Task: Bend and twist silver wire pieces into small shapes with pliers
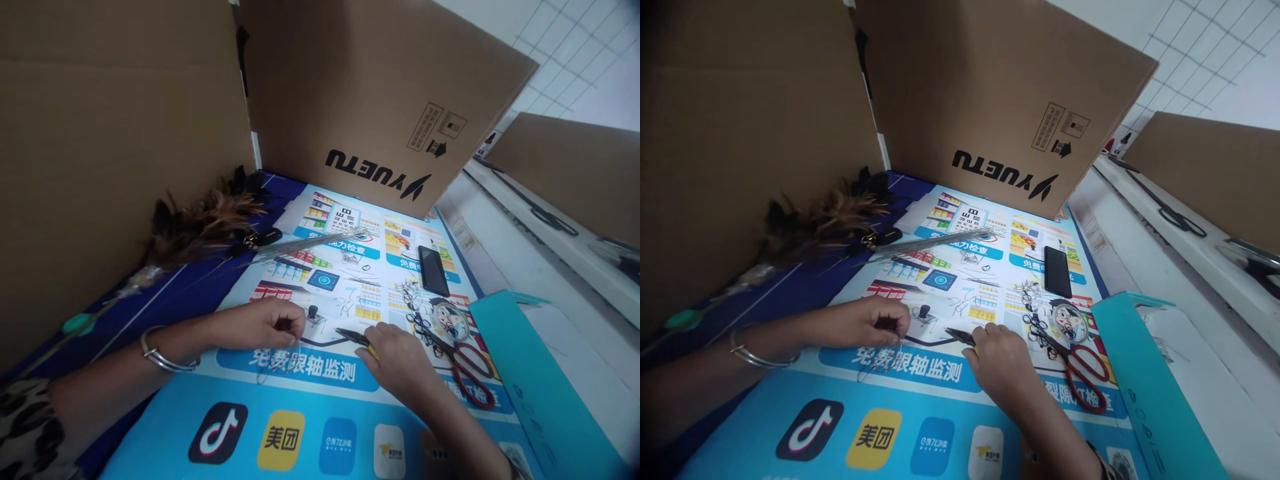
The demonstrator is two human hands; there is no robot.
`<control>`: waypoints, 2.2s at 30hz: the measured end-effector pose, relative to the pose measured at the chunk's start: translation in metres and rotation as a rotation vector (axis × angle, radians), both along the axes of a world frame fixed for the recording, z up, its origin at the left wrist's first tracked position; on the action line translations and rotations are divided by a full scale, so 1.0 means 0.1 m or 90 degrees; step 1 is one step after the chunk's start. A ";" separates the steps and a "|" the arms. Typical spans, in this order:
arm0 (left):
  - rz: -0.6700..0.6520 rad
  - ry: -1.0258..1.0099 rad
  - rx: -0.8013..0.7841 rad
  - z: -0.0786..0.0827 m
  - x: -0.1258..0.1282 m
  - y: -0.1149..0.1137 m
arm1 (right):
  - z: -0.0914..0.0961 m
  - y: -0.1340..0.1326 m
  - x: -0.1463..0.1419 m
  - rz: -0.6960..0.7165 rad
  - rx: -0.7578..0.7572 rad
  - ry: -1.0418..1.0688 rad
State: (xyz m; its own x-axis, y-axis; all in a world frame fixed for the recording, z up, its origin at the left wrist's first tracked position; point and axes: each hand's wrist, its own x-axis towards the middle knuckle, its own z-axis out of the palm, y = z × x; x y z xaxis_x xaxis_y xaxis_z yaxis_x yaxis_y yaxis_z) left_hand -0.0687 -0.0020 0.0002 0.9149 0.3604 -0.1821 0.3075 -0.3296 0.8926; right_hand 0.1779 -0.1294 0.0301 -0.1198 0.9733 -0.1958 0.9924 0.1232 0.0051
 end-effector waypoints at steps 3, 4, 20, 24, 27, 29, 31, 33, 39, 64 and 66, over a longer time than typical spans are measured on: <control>-0.005 -0.001 -0.014 0.00 -0.01 0.01 | -0.03 0.03 -0.05 0.018 0.021 -0.015; -0.006 0.001 -0.020 0.01 -0.01 0.01 | -0.03 0.05 -0.07 0.025 0.027 -0.019; -0.030 -0.043 -0.043 0.00 -0.05 0.08 | 0.06 0.54 -0.34 0.200 0.096 -0.088; -0.029 -0.042 -0.056 0.00 -0.05 0.09 | 0.00 0.57 -0.38 0.264 0.115 -0.139; -0.022 -0.040 -0.071 -0.01 -0.05 0.10 | -0.05 0.59 -0.37 0.239 0.111 -0.135; -0.019 -0.038 -0.070 -0.02 -0.06 0.10 | -0.06 0.61 -0.33 0.207 0.103 -0.118; -0.019 -0.038 -0.063 -0.02 -0.06 0.10 | -0.05 0.62 -0.28 0.172 0.101 -0.104; -0.018 -0.036 -0.059 -0.01 -0.06 0.09 | -0.01 0.61 -0.22 0.138 0.102 -0.102; -0.041 -0.020 -0.078 0.02 -0.09 0.12 | 0.12 0.53 -0.09 0.106 0.055 -0.084; -0.030 -0.014 -0.088 -0.06 -0.10 0.16 | -0.11 0.38 -0.08 0.102 0.113 -0.087; -0.010 -0.030 -0.075 -0.06 -0.08 0.15 | -0.12 0.39 -0.06 0.069 0.113 -0.051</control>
State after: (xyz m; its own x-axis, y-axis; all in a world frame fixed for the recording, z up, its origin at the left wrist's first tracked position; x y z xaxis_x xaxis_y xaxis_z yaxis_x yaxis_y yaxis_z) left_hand -0.0767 0.0127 -0.0059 0.9286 0.3249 -0.1790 0.2599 -0.2255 0.9389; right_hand 0.1718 -0.0909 0.0186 -0.2161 0.9757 -0.0353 0.9690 0.2187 0.1145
